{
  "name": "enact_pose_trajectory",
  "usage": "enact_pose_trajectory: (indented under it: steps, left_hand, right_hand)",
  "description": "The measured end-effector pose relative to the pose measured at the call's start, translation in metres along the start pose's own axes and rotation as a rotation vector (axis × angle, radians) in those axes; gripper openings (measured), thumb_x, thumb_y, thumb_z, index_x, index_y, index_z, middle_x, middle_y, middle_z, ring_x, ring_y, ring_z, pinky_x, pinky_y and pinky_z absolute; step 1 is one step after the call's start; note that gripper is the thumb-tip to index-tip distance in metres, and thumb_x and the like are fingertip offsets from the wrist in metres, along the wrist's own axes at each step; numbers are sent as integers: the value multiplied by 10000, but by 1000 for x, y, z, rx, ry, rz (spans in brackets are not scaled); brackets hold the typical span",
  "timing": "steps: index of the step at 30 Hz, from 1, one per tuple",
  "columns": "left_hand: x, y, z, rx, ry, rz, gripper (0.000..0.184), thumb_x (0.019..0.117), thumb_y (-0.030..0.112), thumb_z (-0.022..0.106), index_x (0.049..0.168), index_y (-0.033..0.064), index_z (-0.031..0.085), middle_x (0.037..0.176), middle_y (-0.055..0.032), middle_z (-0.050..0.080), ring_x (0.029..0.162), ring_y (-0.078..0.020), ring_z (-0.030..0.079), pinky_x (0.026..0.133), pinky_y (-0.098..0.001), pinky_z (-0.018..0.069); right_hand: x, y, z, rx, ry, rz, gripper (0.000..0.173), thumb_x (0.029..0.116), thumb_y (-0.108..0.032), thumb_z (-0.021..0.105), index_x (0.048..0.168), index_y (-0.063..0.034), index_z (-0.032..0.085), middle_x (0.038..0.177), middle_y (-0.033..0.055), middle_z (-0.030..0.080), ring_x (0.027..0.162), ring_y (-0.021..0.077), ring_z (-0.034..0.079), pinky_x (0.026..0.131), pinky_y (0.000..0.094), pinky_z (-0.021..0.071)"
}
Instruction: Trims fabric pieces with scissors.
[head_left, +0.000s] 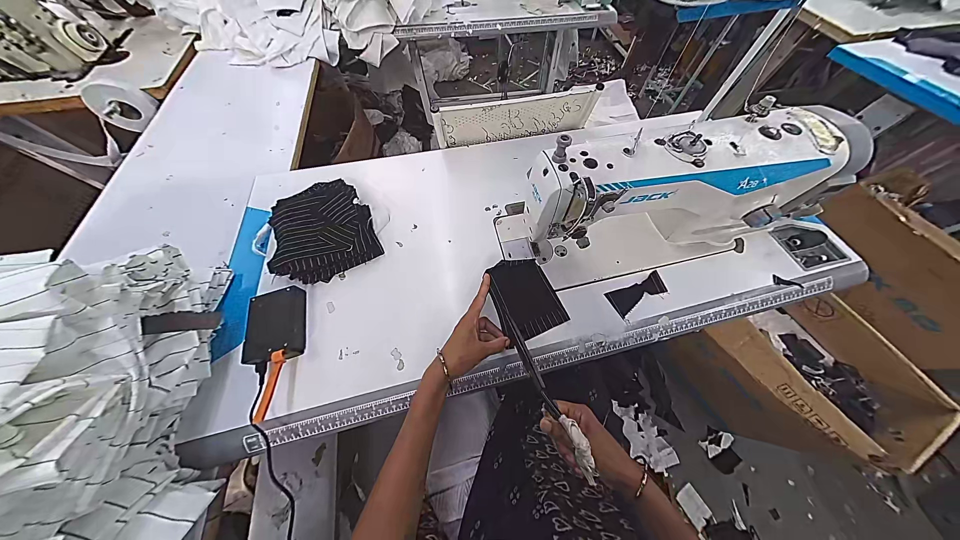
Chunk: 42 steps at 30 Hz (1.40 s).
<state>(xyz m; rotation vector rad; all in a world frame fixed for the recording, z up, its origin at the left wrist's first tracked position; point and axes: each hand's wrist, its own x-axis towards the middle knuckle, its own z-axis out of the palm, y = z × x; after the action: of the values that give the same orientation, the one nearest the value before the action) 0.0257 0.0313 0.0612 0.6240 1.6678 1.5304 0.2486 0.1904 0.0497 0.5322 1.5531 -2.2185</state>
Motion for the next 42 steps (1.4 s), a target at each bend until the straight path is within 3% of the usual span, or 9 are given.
enact_pose_trajectory:
  steps: [5, 11, 18, 24, 29, 35, 42]
  left_hand:
    - [-1, 0, 0, -5, -22, 0, 1195, 820, -91, 726, 1620, 123, -136, 1704, -134, 20, 711, 23, 659, 712, -175, 585]
    - [-2, 1, 0, 13, -30, -9, 1198, 821, -83, 723, 1621, 135, -142, 1698, -151, -2, 693, 29, 646, 707, -176, 581]
    - [0, -1, 0, -36, -42, 11, 1235, 796, -82, 731, 1613, 131, -171, 1698, -159, -21, 678, 31, 641, 694, -175, 579]
    - [0, -2, 0, -21, -35, 21, 1278, 785, -88, 752, 1607, 147, -197, 1703, -151, -120, 649, 38, 634, 684, -187, 581]
    - [0, -3, 2, -5, -16, 11, 1302, 778, -90, 753, 1591, 143, -237, 1703, -165, -98, 679, 28, 642, 675, -191, 579]
    - [0, -3, 2, 96, -47, 2, 1295, 807, -34, 757, 1577, 144, -269, 1703, -158, -91, 647, 53, 620, 677, -182, 574]
    - [-6, 13, 4, 308, -66, -88, 1263, 838, -5, 729, 1569, 157, -288, 1703, -179, -28, 732, 22, 651, 732, -206, 571]
  right_hand:
    - [7, -6, 6, 8, 2, -1, 272, 985, -383, 622, 826, -178, 540, 563, -116, 498, 444, -18, 479, 431, 143, 404]
    - [12, -11, 9, -19, 21, -12, 287, 971, -390, 667, 826, -173, 550, 557, -106, 495, 442, -8, 479, 436, 151, 411]
    - [20, -26, 12, 5, 10, 5, 278, 992, -393, 620, 848, -164, 556, 566, -106, 496, 438, -11, 474, 425, 147, 406]
    - [23, -26, 7, -45, 25, -8, 278, 983, -363, 658, 819, -162, 559, 568, -97, 502, 451, -3, 479, 440, 159, 406]
    - [26, -40, 7, -42, 4, 34, 269, 1010, -365, 597, 842, -159, 553, 583, -94, 516, 455, 1, 497, 436, 154, 425]
    - [26, -50, 2, -140, 17, 52, 252, 1005, -336, 638, 860, -150, 551, 582, -90, 514, 456, 5, 492, 443, 163, 421]
    - [25, -57, 3, -60, -28, 42, 259, 1033, -347, 568, 858, -159, 536, 586, -97, 514, 451, -5, 484, 435, 152, 415]
